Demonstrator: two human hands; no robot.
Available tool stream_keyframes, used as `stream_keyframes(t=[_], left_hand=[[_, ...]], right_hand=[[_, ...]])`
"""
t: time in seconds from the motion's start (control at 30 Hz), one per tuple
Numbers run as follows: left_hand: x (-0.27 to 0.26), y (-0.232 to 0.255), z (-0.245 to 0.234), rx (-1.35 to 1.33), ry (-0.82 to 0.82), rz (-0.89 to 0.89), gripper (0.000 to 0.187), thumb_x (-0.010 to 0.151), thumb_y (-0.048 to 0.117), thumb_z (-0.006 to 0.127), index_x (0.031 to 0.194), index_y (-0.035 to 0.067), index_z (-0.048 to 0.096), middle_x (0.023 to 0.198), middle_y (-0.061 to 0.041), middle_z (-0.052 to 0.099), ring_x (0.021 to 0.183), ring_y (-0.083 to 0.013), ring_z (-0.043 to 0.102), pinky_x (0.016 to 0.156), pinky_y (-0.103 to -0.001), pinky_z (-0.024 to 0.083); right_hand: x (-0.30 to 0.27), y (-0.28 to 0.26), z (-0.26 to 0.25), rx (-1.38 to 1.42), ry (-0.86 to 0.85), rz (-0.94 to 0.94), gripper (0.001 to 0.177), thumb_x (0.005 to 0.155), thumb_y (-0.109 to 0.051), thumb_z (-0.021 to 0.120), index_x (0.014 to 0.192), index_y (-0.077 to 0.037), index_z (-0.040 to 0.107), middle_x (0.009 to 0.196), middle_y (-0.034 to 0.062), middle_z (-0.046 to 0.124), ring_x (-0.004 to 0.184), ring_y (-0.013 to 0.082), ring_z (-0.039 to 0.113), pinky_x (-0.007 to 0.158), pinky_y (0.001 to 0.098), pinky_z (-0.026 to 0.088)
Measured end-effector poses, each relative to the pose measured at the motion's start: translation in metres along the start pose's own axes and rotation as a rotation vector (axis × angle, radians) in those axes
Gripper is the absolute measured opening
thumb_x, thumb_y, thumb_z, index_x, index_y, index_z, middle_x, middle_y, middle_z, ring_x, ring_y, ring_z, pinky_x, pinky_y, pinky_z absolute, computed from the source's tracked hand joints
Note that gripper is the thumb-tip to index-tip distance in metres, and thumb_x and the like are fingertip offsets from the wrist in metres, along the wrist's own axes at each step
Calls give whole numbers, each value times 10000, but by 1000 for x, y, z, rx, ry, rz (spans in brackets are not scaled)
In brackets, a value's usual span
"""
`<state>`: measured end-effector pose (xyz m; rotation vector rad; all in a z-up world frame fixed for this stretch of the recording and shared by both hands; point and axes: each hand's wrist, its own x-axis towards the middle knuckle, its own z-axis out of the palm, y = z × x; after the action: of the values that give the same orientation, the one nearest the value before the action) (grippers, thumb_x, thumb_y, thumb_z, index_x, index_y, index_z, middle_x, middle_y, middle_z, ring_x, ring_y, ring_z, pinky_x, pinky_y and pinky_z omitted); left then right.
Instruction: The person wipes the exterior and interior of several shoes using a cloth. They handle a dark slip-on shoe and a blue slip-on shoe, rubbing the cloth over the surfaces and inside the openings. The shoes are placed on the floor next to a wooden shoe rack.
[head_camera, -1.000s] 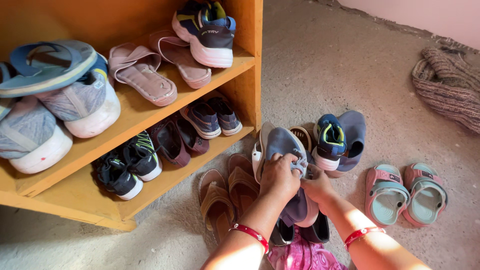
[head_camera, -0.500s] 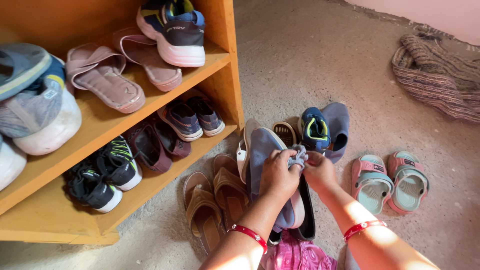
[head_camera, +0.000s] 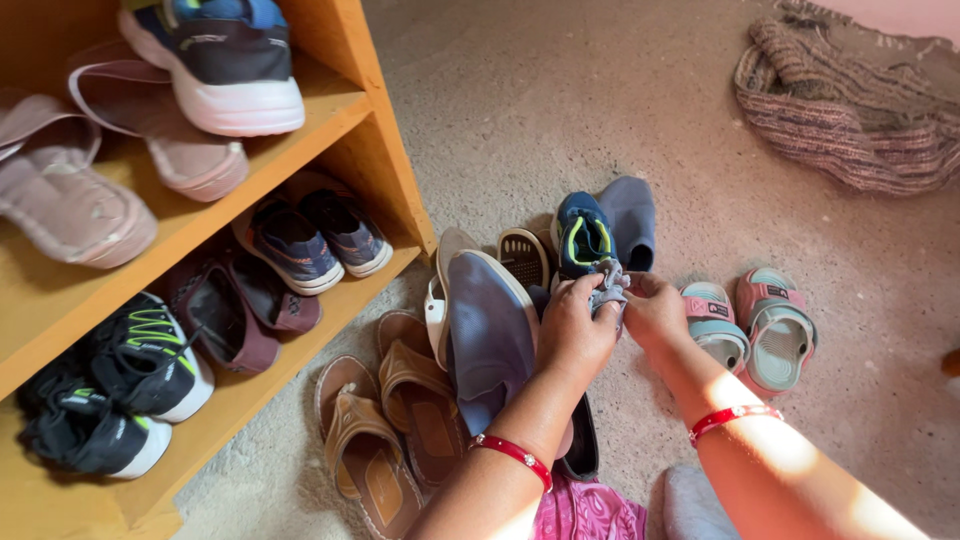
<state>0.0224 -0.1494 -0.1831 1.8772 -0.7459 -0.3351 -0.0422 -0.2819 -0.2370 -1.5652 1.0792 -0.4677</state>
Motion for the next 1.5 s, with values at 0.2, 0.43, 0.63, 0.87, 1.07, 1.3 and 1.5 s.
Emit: stream_keyframes(t=[0.2,0.43,0.63,0.87,1.07,1.3,1.5], left_hand=[[14,-14,26,24,-45,1,385,867,186,678,1230,55,682,1220,-191,668,1138,-368,642,981,-435,512],[25,-33,42,93,-111,-21,383,862,162,685,1227,45,692,1227,-181,663,1147,-370,632,1004,-436,496],[28,-37,45,149,-126,6,399,874,114,676,1261,19,668,1230,-161,638,1177,-362,590,1032,-436,458],[29,-32,39,151,-139,-7,426,873,109,676,1289,27,648,1259,-143,614,1189,-349,571,1036,-426,456],[23,-18,27,130,-97,36,425,870,125,680,1280,17,651,1249,-164,623,1191,-357,578,1034,-429,453],[23,10,13,-16,14,134,420,872,143,646,1265,-6,650,1240,-239,648,1152,-400,630,1016,-444,496],[9,53,-15,-135,13,163,496,862,169,659,1318,-15,594,1298,-252,640,1209,-404,623,1018,-430,503]], right_hand=[[27,12,-9,-454,48,-46,471,828,-190,755,1287,-97,699,1084,153,762,1014,259,736,870,379,552],[52,44,-8,-608,-39,-219,527,802,-190,745,1317,-115,662,1269,178,684,1208,356,641,999,431,505],[64,62,0,-654,-93,-229,550,765,-193,768,1297,-115,652,1350,174,592,1241,376,581,1033,442,476],[50,31,0,-756,-19,-206,523,733,-190,795,1228,-88,662,1270,184,618,1169,406,610,971,472,505],[33,1,-2,-771,178,-361,271,755,-131,779,1021,-105,735,1090,194,653,1080,398,629,911,468,515],[16,-56,-22,-714,296,-462,117,730,-93,757,837,-104,711,982,150,684,980,379,656,830,460,525],[-25,-134,-39,-734,315,-361,103,747,-180,777,815,-124,723,883,152,717,889,356,687,776,458,535]])
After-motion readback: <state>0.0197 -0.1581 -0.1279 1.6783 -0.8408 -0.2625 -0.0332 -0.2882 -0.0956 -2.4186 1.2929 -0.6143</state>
